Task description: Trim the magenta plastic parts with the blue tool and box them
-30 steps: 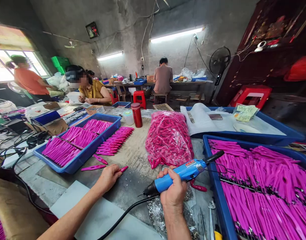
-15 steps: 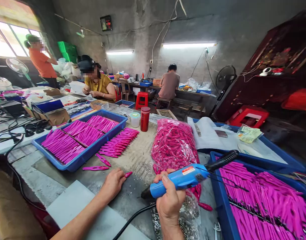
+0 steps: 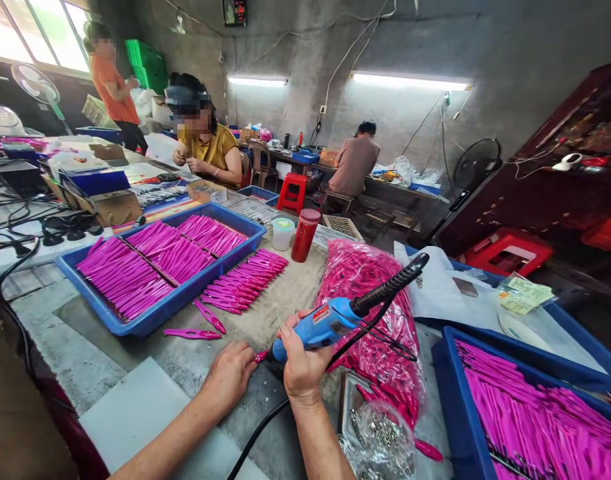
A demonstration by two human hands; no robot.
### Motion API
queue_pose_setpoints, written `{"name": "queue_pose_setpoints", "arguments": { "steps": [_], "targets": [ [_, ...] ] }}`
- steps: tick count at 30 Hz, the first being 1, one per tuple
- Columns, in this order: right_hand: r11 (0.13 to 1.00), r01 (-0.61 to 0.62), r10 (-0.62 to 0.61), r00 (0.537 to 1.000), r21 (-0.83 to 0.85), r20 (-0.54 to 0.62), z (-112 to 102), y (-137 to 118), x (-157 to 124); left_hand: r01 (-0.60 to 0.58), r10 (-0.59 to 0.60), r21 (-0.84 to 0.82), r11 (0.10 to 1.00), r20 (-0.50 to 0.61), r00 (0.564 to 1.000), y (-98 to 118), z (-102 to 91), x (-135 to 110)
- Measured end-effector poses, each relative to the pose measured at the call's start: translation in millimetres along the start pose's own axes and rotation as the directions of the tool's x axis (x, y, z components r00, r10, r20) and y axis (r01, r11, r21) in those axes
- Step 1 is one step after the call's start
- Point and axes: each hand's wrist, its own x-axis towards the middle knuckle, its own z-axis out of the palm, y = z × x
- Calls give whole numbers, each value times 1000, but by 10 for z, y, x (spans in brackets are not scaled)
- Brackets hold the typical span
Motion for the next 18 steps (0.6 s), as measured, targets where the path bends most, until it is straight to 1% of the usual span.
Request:
{"name": "queue_pose_setpoints", "arguments": {
  "steps": [5,8,12,18],
  "targets": [
    [1000,-23,24,1000,-9,19,37,91,5,-20,20,-9,1000,2,1000,2,-1,-1],
    [1000,-3,4,999,-13,43,52,120,2,-22,22,-18,1000,-8,1000,-6,12,1],
    [1000,26,-25,999,-13,46,62,138,3,-21,20,-19,1000,-5,1000,-15,34,3],
    [1000,-6,6,999,-8,50,59,145,-4,-25,25,-4,1000,15,1000,-23,44,-5]
  ]
}}
